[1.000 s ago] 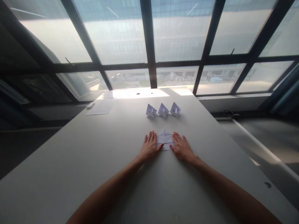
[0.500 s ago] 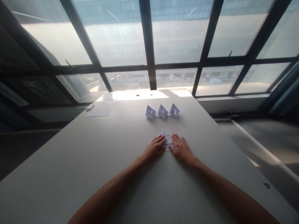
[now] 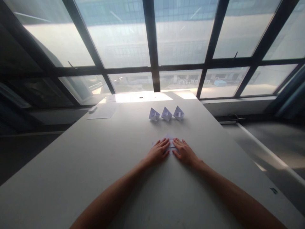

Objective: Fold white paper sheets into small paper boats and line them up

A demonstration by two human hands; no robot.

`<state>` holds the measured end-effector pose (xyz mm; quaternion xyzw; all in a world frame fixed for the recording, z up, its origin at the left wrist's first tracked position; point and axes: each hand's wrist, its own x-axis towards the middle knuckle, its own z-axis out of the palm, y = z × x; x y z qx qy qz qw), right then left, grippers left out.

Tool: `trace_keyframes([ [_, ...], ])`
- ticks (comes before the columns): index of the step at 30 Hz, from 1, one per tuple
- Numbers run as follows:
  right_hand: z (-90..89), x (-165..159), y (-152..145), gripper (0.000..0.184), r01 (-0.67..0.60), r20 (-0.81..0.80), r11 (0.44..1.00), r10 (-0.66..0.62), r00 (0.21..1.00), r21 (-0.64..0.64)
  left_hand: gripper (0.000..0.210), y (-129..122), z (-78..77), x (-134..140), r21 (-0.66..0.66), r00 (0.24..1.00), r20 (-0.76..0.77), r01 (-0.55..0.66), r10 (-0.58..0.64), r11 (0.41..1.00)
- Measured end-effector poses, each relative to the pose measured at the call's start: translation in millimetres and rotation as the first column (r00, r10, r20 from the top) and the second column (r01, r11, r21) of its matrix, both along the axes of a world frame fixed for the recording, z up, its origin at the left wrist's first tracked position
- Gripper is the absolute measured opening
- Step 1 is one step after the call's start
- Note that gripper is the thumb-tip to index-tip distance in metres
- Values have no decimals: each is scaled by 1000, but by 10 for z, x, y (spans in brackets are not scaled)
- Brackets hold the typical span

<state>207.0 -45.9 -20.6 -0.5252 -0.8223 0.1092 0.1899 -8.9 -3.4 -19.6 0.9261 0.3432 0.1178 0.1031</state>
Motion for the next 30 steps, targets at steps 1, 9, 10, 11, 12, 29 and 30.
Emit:
trace_keyframes([
  [1, -13, 8, 9, 57, -1, -5, 1000, 1, 1000, -10, 57, 10, -3, -8, -6, 1000, -7, 7, -7, 1000],
  [9, -18, 98, 54, 59, -38, -18, 999, 37, 999, -9, 59, 59, 28, -65, -83, 996, -65, 50, -56, 995],
  [10, -18, 107, 57, 59, -43, -19, 999, 43, 999, -6, 59, 57, 33, -65, -84, 996, -64, 50, -55, 995],
  [11, -19, 113, 60, 59, -46, -19, 999, 46, 999, -4, 59, 55, 36, -64, -84, 997, -63, 48, -53, 995],
  [12, -20, 116, 61, 59, -46, -20, 999, 46, 999, -2, 59, 53, 38, -62, -86, 997, -61, 45, -50, 995],
  [29, 73, 75, 24, 42, 26, -142, 986, -3, 990, 162, 53, -38, 197, -30, -33, 994, 104, -28, 31, 999],
  [30, 69, 76, 24, 40, 32, -157, 984, -4, 988, 176, 49, -51, 214, -20, -36, 992, 117, -50, 54, 998],
])
